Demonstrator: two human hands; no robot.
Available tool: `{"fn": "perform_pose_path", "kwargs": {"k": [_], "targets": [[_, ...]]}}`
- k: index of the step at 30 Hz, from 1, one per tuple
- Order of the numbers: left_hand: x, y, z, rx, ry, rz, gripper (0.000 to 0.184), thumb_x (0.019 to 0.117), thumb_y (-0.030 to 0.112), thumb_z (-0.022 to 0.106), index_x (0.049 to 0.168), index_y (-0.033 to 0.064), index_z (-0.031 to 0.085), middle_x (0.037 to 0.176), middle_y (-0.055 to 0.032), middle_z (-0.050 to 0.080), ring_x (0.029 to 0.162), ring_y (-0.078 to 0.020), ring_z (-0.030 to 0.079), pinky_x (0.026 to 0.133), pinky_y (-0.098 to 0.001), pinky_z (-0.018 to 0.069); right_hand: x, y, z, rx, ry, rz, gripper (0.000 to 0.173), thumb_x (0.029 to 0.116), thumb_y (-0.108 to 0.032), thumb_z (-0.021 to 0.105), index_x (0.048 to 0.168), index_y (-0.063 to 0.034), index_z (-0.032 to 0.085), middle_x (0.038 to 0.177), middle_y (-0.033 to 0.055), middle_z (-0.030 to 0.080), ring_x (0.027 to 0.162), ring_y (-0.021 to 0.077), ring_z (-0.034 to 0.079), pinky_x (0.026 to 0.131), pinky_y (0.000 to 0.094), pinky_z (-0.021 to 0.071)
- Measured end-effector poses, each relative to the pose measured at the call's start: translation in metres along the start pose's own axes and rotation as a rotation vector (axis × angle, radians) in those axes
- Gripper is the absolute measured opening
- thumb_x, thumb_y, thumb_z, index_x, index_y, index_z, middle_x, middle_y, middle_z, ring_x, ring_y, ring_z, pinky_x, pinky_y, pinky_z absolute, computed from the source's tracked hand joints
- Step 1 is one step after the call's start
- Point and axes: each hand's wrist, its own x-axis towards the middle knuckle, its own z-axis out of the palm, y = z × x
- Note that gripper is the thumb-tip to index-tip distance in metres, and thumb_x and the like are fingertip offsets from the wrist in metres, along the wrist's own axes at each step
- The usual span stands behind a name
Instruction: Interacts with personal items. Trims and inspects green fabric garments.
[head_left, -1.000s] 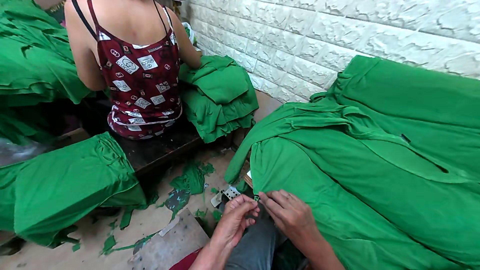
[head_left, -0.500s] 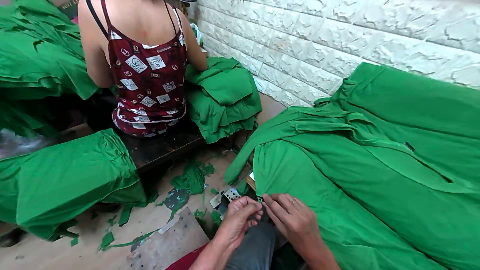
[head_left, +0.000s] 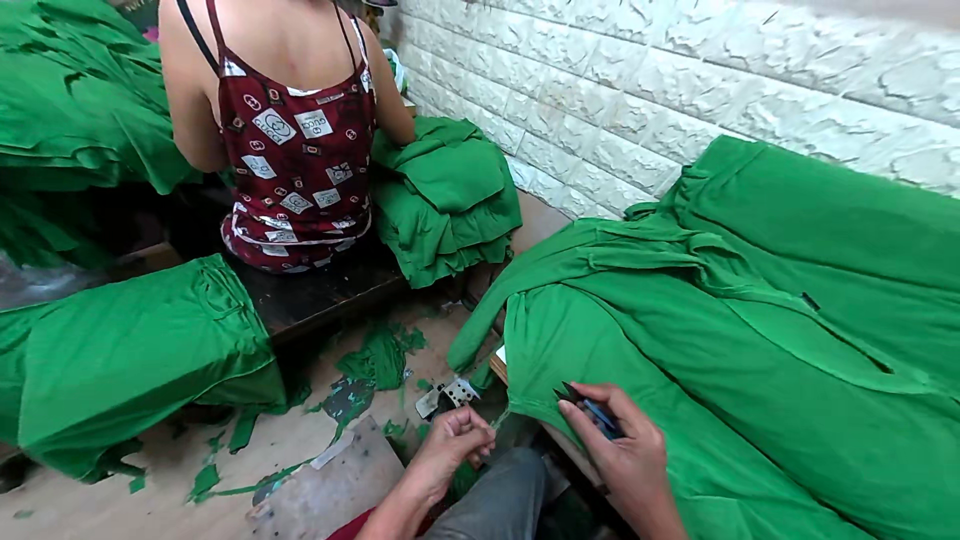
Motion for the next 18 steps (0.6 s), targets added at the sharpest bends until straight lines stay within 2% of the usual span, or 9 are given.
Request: {"fn": "perform_pose_path", "kwargs": {"k": [4, 5, 7, 8, 10, 12, 13, 15, 18], "targets": [[0.003, -0.008, -0.018, 0.236, 0.048, -0.02, 0.005, 0.0941, 0.003, 0.062, 0.092, 0.0058, 0.066, 0.082, 0.0035, 0.069, 0.077, -0.0043, 0.066, 0.076, -0.024, 0.0551, -0.003, -0.004, -0.003, 0.1, -0.011, 0.106, 0.025, 0.088, -0.018, 0.073, 0.108, -0.0038, 0.071, 0.089, -0.0024, 0.07, 0.071, -0.0019, 0.062, 0.063, 0.0124, 0.0532], [0.004, -0.009, -0.017, 0.313, 0.058, -0.015, 0.005, 0.0946, 0.003, 0.063, 0.099, 0.003, 0.065, 0.09, 0.0001, 0.068, 0.084, -0.0064, 0.065, 0.08, -0.0263, 0.0546, -0.004, -0.004, -0.002, 0.097, -0.02, 0.102, 0.025, 0.0882, -0.019, 0.073, 0.108, -0.0042, 0.071, 0.09, -0.0021, 0.07, 0.071, -0.0021, 0.061, 0.062, 0.0122, 0.0526], [0.007, -0.008, -0.01, 0.428, 0.061, 0.024, 0.032, 0.0967, 0.008, 0.062, 0.126, -0.0034, 0.057, 0.12, -0.0132, 0.062, 0.106, -0.0168, 0.062, 0.092, -0.0338, 0.0526, -0.006, -0.004, -0.001, 0.064, -0.048, 0.074, 0.027, 0.0881, -0.023, 0.074, 0.108, -0.005, 0.072, 0.091, -0.0011, 0.068, 0.069, -0.0032, 0.058, 0.06, 0.0112, 0.0499], [0.009, -0.008, -0.002, 0.406, 0.066, 0.057, 0.04, 0.0983, 0.012, 0.061, 0.134, -0.003, 0.051, 0.127, -0.014, 0.06, 0.111, -0.0173, 0.062, 0.094, -0.0338, 0.0524, -0.007, -0.004, -0.002, 0.021, -0.072, 0.057, 0.031, 0.0878, -0.028, 0.076, 0.11, -0.0066, 0.072, 0.093, -0.0009, 0.067, 0.07, -0.0027, 0.057, 0.06, 0.0117, 0.0489], [0.015, -0.003, 0.016, 0.222, 0.055, 0.104, 0.05, 0.0981, 0.021, 0.061, 0.14, 0.0003, 0.043, 0.124, -0.0079, 0.062, 0.108, -0.0128, 0.063, 0.09, -0.0311, 0.0531, -0.009, -0.007, -0.003, -0.163, -0.142, 0.018, 0.047, 0.0854, -0.041, 0.078, 0.117, -0.0082, 0.069, 0.101, 0.0037, 0.066, 0.077, 0.0063, 0.06, 0.063, 0.0223, 0.0518], [0.02, 0.002, 0.03, 0.09, 0.018, 0.161, 0.044, 0.0959, 0.016, 0.065, 0.133, 0.0008, 0.048, 0.114, -0.0041, 0.065, 0.099, -0.0104, 0.065, 0.085, -0.0291, 0.0555, -0.01, -0.009, -0.002, -0.344, -0.199, -0.068, 0.046, 0.0823, -0.033, 0.079, 0.117, -0.0052, 0.067, 0.104, 0.0111, 0.068, 0.079, 0.0218, 0.069, 0.06, 0.0397, 0.0582], [0.022, 0.005, 0.035, 0.082, 0.019, 0.198, 0.03, 0.095, 0.01, 0.065, 0.122, 0.0009, 0.055, 0.105, -0.0017, 0.065, 0.091, -0.0078, 0.065, 0.081, -0.0267, 0.0555, -0.012, -0.009, -0.001, -0.39, -0.208, -0.108, 0.038, 0.0799, -0.022, 0.079, 0.112, -0.0039, 0.069, 0.102, 0.0133, 0.069, 0.076, 0.0262, 0.07, 0.055, 0.0439, 0.0586], [0.026, 0.01, 0.041, 0.16, 0.05, 0.282, 0.01, 0.0949, 0.004, 0.064, 0.105, 0.0024, 0.064, 0.089, 0.0023, 0.065, 0.078, -0.0031, 0.062, 0.074, -0.0218, 0.0538, -0.013, -0.007, -0.001, -0.395, -0.171, -0.123, 0.024, 0.0758, -0.01, 0.075, 0.1, -0.0058, 0.073, 0.096, 0.0109, 0.068, 0.072, 0.0234, 0.07, 0.053, 0.041, 0.058], [0.03, 0.012, 0.047, 0.399, 0.083, 0.471, 0.017, 0.0937, 0.008, 0.065, 0.109, 0.0003, 0.064, 0.094, -0.002, 0.065, 0.083, -0.0049, 0.062, 0.075, -0.0218, 0.0532, -0.013, -0.008, -0.001, -0.25, -0.046, -0.029, 0.015, 0.0834, -0.015, 0.069, 0.094, -0.0074, 0.076, 0.096, 0.005, 0.069, 0.082, 0.01, 0.068, 0.069, 0.0252, 0.0583]]}}
